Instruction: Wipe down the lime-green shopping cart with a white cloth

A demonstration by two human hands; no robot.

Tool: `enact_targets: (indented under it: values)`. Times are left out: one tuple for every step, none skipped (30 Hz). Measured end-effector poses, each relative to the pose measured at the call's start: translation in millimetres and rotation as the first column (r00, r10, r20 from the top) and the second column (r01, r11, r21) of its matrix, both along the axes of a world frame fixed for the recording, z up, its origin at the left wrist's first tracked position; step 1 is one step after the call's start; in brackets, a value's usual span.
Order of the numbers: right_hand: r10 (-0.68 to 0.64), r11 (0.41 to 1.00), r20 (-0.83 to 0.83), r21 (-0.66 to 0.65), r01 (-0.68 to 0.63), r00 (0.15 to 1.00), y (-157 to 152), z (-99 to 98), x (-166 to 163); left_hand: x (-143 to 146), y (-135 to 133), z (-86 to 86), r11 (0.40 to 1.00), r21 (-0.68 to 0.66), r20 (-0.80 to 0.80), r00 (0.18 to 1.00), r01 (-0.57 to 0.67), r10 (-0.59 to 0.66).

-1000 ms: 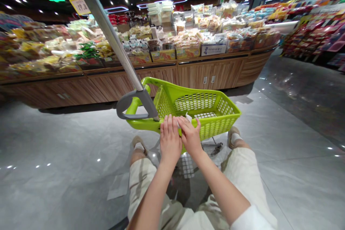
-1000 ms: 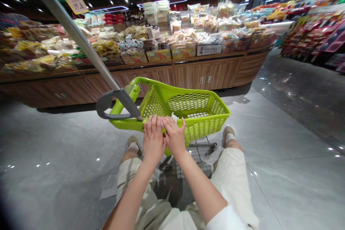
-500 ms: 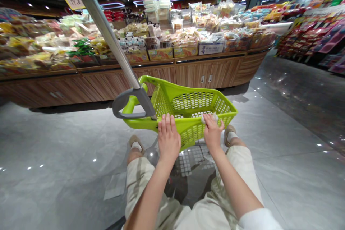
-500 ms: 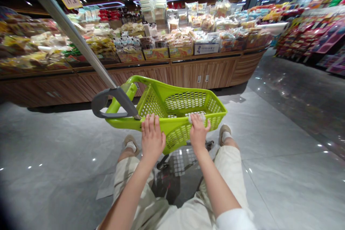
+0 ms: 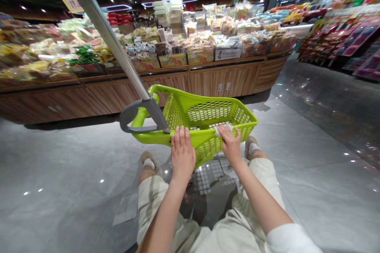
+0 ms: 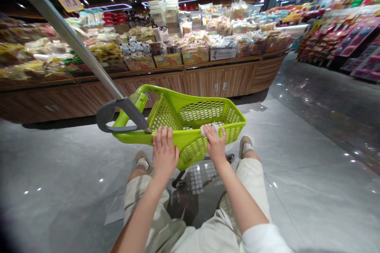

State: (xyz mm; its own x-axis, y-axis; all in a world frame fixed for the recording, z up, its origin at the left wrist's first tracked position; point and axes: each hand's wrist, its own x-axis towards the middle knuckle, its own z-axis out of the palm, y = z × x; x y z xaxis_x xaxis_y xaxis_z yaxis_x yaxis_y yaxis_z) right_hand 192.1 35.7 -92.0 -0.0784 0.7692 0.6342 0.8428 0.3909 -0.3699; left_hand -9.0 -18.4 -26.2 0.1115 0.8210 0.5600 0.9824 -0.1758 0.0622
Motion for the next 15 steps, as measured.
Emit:
enact_targets:
  values:
    - [-0.032,0.999,0.016,0.005,0.032,0.999,4.0,-6.1,16.1,0.0,-0.1,0.1,1.0,0.0,0.004,1.0,0.0,0.0]
    - [-0.046,0.999,0.031,0.007,0.046,0.998,7.4,-10.4,29.1,0.3,-0.3,0.2,1.0,0.001,0.006,1.0,0.0,0.0]
    - [-0.051,0.999,0.04,0.007,0.051,0.998,10.1,-13.0,38.2,0.8,-0.5,0.3,1.0,0.002,0.007,1.0,0.001,-0.001]
    - [-0.059,0.998,0.038,0.009,0.059,0.998,11.8,-13.8,42.5,1.4,-0.8,0.6,1.0,0.002,0.009,1.0,0.003,-0.003]
    - [-0.076,0.997,0.023,0.01,0.076,0.997,12.5,-12.8,41.6,2.2,-1.1,0.8,1.0,0.0,0.012,1.0,0.005,-0.005]
    - [-0.105,0.994,-0.003,0.013,0.105,0.995,11.8,-10.2,35.7,3.1,-1.4,1.2,1.0,-0.001,0.016,1.0,0.006,-0.006]
    - [-0.13,0.991,-0.031,0.014,0.131,0.991,9.8,-6.1,25.0,4.0,-1.5,1.6,1.0,-0.003,0.021,1.0,0.005,-0.005]
    - [-0.135,0.991,-0.053,0.01,0.135,0.989,6.5,-0.5,10.2,5.0,-1.6,1.9,1.0,-0.004,0.026,1.0,0.002,-0.002]
    - [-0.111,0.994,-0.066,0.004,0.111,0.992,2.0,6.3,-7.5,5.9,-1.4,2.1,1.0,-0.005,0.028,1.0,-0.002,0.002]
    - [-0.059,0.998,-0.069,-0.006,0.059,0.996,-3.3,14.0,-27.0,6.7,-1.1,2.1,1.0,-0.006,0.028,1.0,-0.007,0.007]
    - [0.014,1.0,-0.067,-0.016,-0.015,0.998,-9.1,22.2,-46.8,7.2,-0.7,2.0,1.0,-0.006,0.024,1.0,-0.012,0.012]
    - [0.079,0.996,-0.074,-0.027,-0.082,0.994,-14.7,30.5,-65.5,7.5,-0.2,1.8,1.0,-0.006,0.019,1.0,-0.018,0.018]
    - [0.125,0.991,-0.088,-0.036,-0.129,0.988,-19.8,38.1,-81.6,7.5,0.3,1.4,1.0,-0.006,0.012,1.0,-0.025,0.025]
    - [0.158,0.986,-0.104,-0.041,-0.163,0.982,-23.7,44.5,-94.2,7.3,0.7,1.0,1.0,-0.006,0.005,1.0,-0.029,0.029]
    - [0.178,0.982,-0.116,-0.043,-0.184,0.977,-26.4,49.1,-102.5,6.7,0.9,0.6,1.0,-0.008,-0.002,1.0,-0.029,0.028]
